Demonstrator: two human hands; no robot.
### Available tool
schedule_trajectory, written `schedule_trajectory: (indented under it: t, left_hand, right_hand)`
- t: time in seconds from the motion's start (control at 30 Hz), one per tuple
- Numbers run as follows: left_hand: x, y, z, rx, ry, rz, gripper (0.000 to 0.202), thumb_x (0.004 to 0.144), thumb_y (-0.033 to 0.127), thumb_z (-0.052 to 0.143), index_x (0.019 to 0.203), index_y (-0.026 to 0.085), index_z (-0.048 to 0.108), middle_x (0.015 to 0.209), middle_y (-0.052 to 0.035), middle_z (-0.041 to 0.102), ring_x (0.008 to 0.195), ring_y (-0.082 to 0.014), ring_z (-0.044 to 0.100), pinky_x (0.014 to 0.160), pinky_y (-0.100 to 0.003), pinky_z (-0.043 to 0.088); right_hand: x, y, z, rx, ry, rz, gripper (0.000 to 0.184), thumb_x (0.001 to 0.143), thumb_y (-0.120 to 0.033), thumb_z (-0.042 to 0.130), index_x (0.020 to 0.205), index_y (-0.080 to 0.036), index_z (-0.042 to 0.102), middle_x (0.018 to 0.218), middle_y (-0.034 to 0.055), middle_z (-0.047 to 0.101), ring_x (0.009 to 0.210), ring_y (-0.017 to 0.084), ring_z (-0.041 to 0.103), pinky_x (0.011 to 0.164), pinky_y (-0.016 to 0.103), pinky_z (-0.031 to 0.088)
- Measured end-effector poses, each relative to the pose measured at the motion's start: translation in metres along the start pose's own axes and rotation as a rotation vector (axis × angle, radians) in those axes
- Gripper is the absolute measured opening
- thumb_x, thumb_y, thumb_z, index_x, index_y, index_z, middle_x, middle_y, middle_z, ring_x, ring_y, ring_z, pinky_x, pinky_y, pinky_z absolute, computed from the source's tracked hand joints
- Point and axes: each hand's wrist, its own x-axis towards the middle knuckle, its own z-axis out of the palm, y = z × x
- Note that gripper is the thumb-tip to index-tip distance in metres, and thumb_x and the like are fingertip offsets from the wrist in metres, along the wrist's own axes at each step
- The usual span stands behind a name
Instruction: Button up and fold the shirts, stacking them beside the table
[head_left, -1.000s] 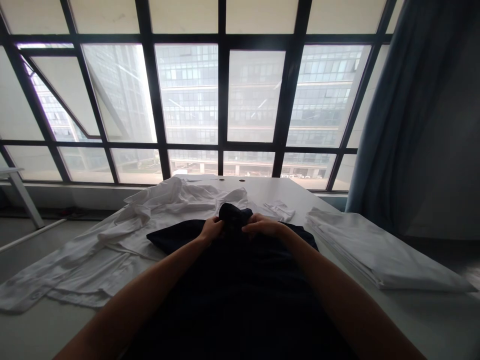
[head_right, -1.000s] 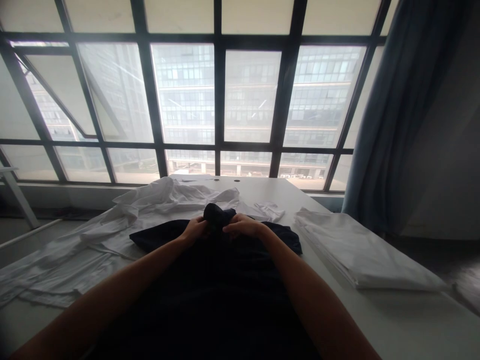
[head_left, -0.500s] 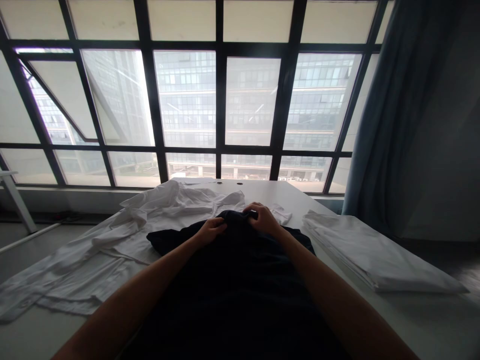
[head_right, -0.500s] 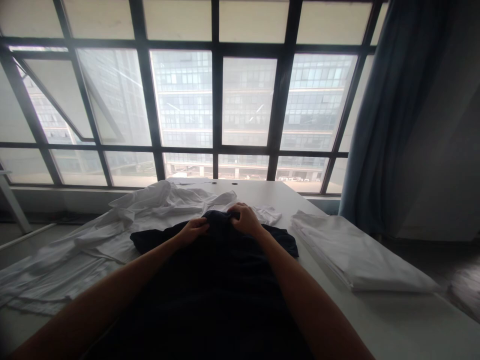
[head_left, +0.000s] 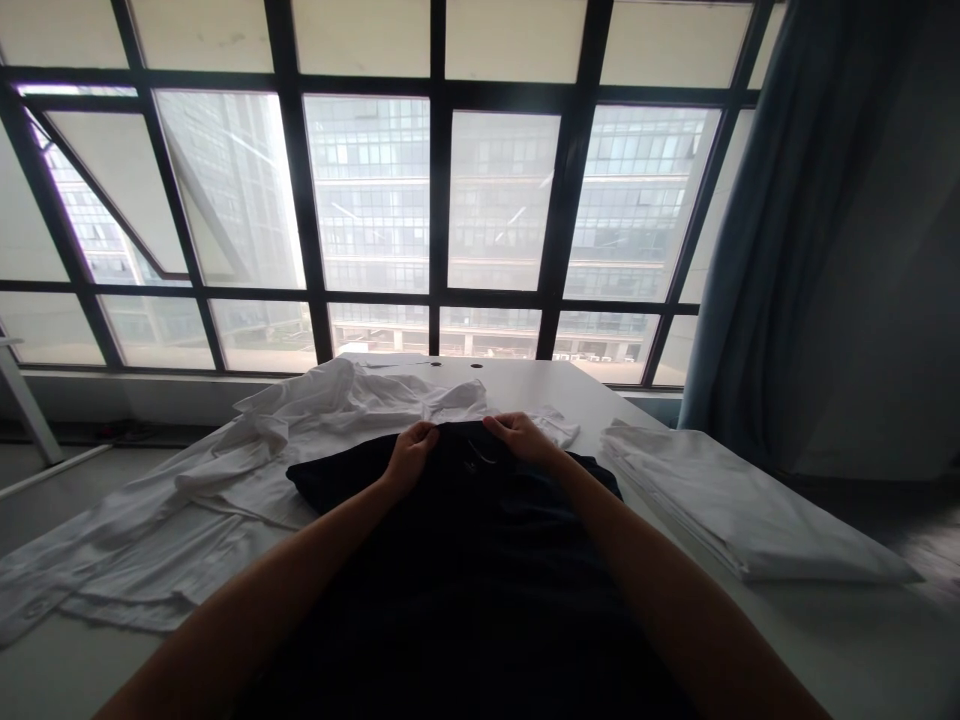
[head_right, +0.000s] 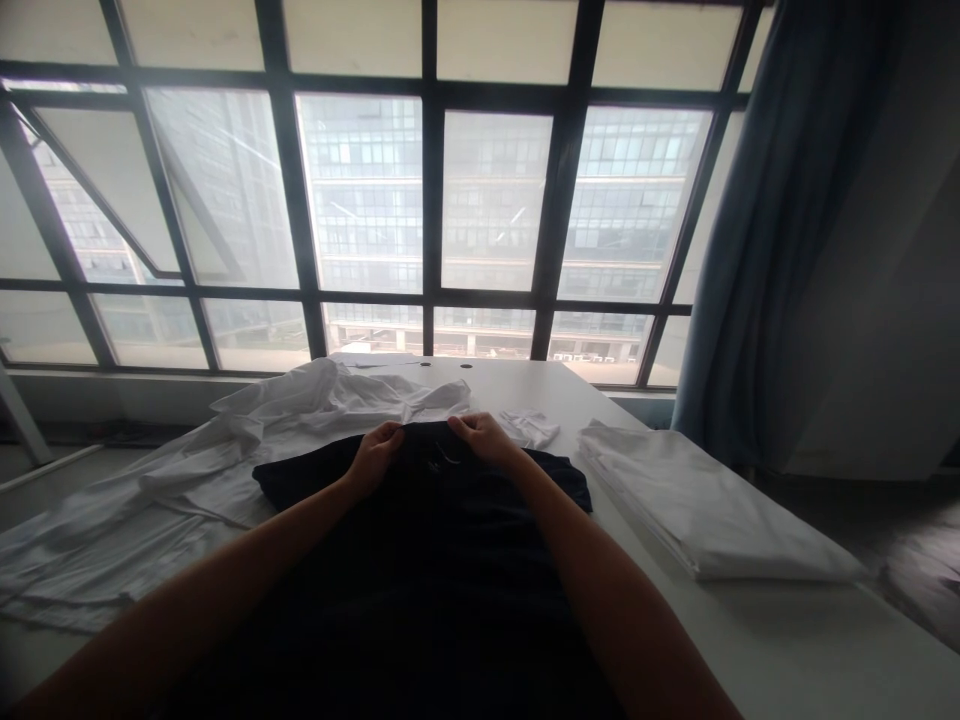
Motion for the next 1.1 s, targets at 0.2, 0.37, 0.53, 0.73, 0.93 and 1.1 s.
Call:
schedule_trajectory:
  t: [0.2,0.37,0.53,0.73,0.93,1.1]
  left_hand:
    - [-0.002,0.011,-0.001,-0.186,-0.203,-0.282,0.044,0.061,0.036,0.084,0.094,0.015,0.065,0.077,-0.003,0.067,0.062,-0.0126,0.06,0.059,-0.025,0.049]
    - [-0.005,0.017,-0.002,-0.029,-0.266,-0.211,0.046,0.067,0.052,0.078,0.091,0.015,0.064,0.075,-0.0025,0.065,0.063,-0.0133,0.059,0.059,-0.024,0.047]
    - [0.0,0.013,-0.005,0.428,-0.208,0.083,0.036,0.072,0.045,0.074,0.092,0.017,0.065,0.077,-0.0002,0.064,0.071,-0.0152,0.059,0.067,-0.026,0.046]
    - [0.01,0.013,-0.014,0.72,0.061,0.316,0.01,0.079,0.026,0.062,0.074,0.017,0.064,0.082,-0.0018,0.061,0.076,-0.0161,0.056,0.076,-0.027,0.045]
    - [0.0,0.02,-0.011,0.914,0.23,0.528,0.009,0.084,0.023,0.06,0.091,0.019,0.065,0.097,-0.0069,0.06,0.096,-0.0229,0.055,0.088,-0.035,0.045]
    - [-0.031,0.027,0.017,1.215,-0.171,0.727,0.017,0.091,0.027,0.055,0.103,0.019,0.062,0.103,-0.0097,0.061,0.103,-0.0269,0.055,0.094,-0.043,0.042]
  right_hand:
    - [0.004,0.018,-0.013,0.016,0.127,0.069,0.049,0.074,-0.064,0.063,0.067,-0.016,0.063,0.054,-0.0017,0.054,0.05,0.011,0.047,0.046,0.022,0.036]
    - [0.007,0.02,-0.013,0.108,0.158,0.135,0.035,0.078,-0.051,0.066,0.077,-0.016,0.066,0.062,0.0008,0.063,0.056,0.014,0.055,0.05,0.023,0.045]
    - [0.006,0.011,-0.01,0.351,0.108,0.209,0.025,0.079,-0.033,0.066,0.1,-0.019,0.067,0.077,0.003,0.069,0.068,0.017,0.064,0.062,0.027,0.053]
    - [0.004,0.007,-0.017,0.26,0.06,0.064,0.03,0.071,-0.029,0.076,0.098,-0.017,0.068,0.086,0.0032,0.07,0.077,0.015,0.065,0.072,0.027,0.054]
    - [0.008,0.012,-0.019,0.017,0.101,0.142,0.02,0.075,-0.032,0.076,0.08,-0.014,0.069,0.073,0.004,0.068,0.063,0.015,0.063,0.063,0.029,0.056]
    - [0.008,0.008,-0.011,0.289,0.033,0.19,0.016,0.075,-0.025,0.075,0.079,-0.016,0.062,0.076,0.0021,0.066,0.07,0.016,0.064,0.067,0.03,0.058]
